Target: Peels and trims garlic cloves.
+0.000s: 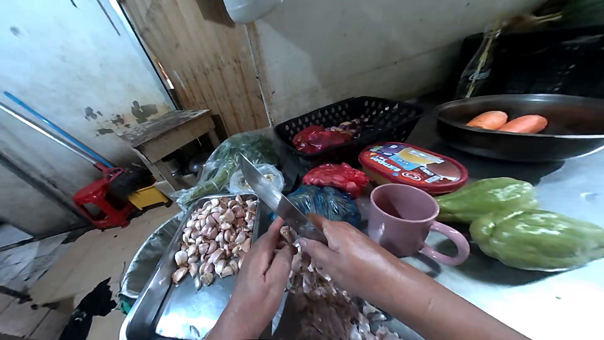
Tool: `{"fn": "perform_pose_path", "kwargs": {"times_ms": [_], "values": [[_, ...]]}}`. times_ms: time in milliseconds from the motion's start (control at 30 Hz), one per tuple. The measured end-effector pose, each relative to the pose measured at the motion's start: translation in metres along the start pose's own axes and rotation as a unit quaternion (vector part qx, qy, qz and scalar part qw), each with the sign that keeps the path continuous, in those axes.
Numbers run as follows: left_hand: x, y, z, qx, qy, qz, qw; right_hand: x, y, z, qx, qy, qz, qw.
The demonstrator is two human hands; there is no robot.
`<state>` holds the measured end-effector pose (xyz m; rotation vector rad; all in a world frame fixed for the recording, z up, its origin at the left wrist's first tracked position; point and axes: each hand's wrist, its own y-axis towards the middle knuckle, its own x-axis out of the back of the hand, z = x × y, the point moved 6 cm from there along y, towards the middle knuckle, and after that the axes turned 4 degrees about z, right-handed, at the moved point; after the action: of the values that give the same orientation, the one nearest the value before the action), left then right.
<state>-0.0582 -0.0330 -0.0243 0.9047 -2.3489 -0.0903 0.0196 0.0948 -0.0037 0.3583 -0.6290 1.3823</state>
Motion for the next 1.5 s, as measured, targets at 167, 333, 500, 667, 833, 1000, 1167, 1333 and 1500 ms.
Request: {"fn": "perform_pose_path", "kwargs": {"times_ms": [167,333,500,667,833,1000,1167,1333,1500], "values": [[0.005,-0.001,0.006,0.024,-0.070,-0.054,0.996,-0.002,-0.002,0.002,0.008,-0.004,0.018,1.000],[0.017,0.002,0.012,0.038,-0.248,-0.109,0.962,0.013,0.001,-0.013,0.013,0.044,-0.071,0.996],[0.015,0.001,0.009,0.068,-0.205,-0.102,0.971,0.006,-0.001,-0.005,0.006,-0.055,-0.020,0.998],[0.012,0.000,0.008,0.073,-0.134,-0.097,0.984,-0.001,-0.004,0.000,0.038,-0.107,-0.045,0.993],[0.009,0.000,0.004,0.096,-0.095,-0.097,0.986,-0.013,-0.005,0.005,0.130,-0.209,-0.106,0.963],[0.008,0.000,0.001,0.105,-0.086,-0.116,0.984,-0.017,-0.008,0.008,0.165,-0.267,-0.147,0.938],[0.007,-0.001,-0.003,0.108,-0.004,-0.114,0.988,-0.020,-0.007,0.008,0.179,-0.301,-0.198,0.916],[0.008,-0.004,-0.002,0.037,0.007,-0.104,0.994,-0.005,0.000,-0.002,0.088,-0.252,-0.168,0.949],[0.016,-0.008,-0.004,-0.090,-0.107,-0.152,0.978,0.009,0.006,-0.012,-0.014,-0.223,-0.117,0.968]]}}
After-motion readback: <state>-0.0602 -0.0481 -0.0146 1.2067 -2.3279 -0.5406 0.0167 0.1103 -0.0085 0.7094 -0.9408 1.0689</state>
